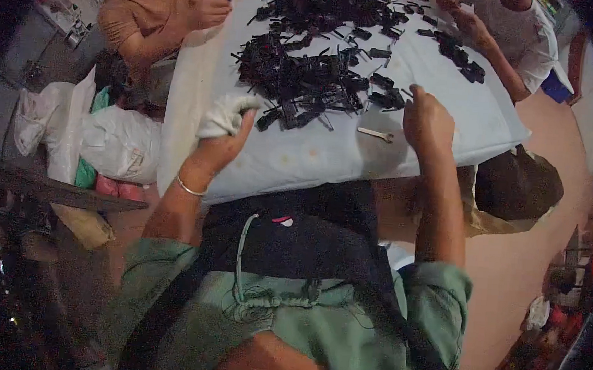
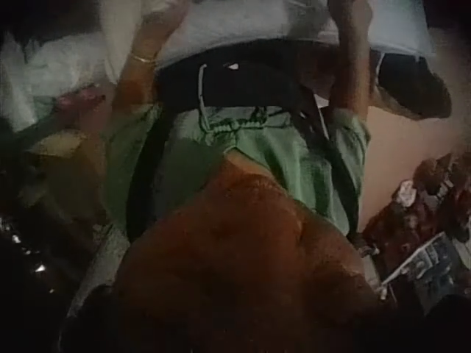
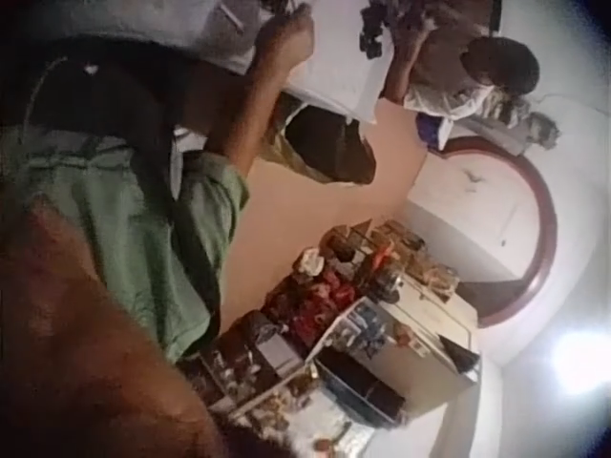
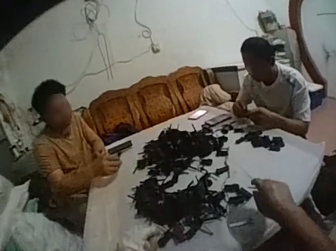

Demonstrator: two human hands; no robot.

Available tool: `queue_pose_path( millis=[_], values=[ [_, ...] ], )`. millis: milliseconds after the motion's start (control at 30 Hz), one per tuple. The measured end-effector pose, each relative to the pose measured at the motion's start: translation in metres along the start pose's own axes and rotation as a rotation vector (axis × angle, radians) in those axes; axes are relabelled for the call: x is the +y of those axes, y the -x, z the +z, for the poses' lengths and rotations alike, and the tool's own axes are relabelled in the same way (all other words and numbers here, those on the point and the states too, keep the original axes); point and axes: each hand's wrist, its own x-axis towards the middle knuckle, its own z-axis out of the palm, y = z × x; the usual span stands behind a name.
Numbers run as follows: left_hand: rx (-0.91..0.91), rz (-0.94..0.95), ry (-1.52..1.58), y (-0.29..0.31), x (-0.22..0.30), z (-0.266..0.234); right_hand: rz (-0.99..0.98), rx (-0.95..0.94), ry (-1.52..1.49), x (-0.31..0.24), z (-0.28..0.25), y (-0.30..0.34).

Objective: Assembling small black plastic components by hand at a workbench.

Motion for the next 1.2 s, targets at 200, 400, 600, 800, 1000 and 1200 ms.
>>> queue_pose_path(
  millis=[200, 400, 600, 800, 1000, 1200],
  values=[
    [-0.018, -0.176, 0.161, 0.047, -0.004, 0.019, -0.071, -0.487, 0.154, 0.005, 0.012, -0.036],
    [0.032, -0.204, 0.160, 0.053, -0.001, 0.025, -0.214, -0.364, 0.099, -0.026, 0.033, -0.031],
    [-0.044, -0.285, 0.424, 0.044, 0.016, 0.032, -0.228, -0.058, 0.078, -0.065, 0.008, -0.002],
    [-0.052, -0.547, 1.022, 0.033, 0.041, 0.038, -0.246, -0.150, -0.627, -0.102, -0.012, 0.054],
    [-0.059, -0.660, 1.187, 0.039, 0.052, 0.035, -0.465, -0.230, -0.692, -0.109, 0.004, 0.075],
    [0.018, -0.590, 1.397, 0.040, 0.050, 0.035, -0.346, -0.256, -0.751, -0.122, -0.030, 0.075]
  ],
)
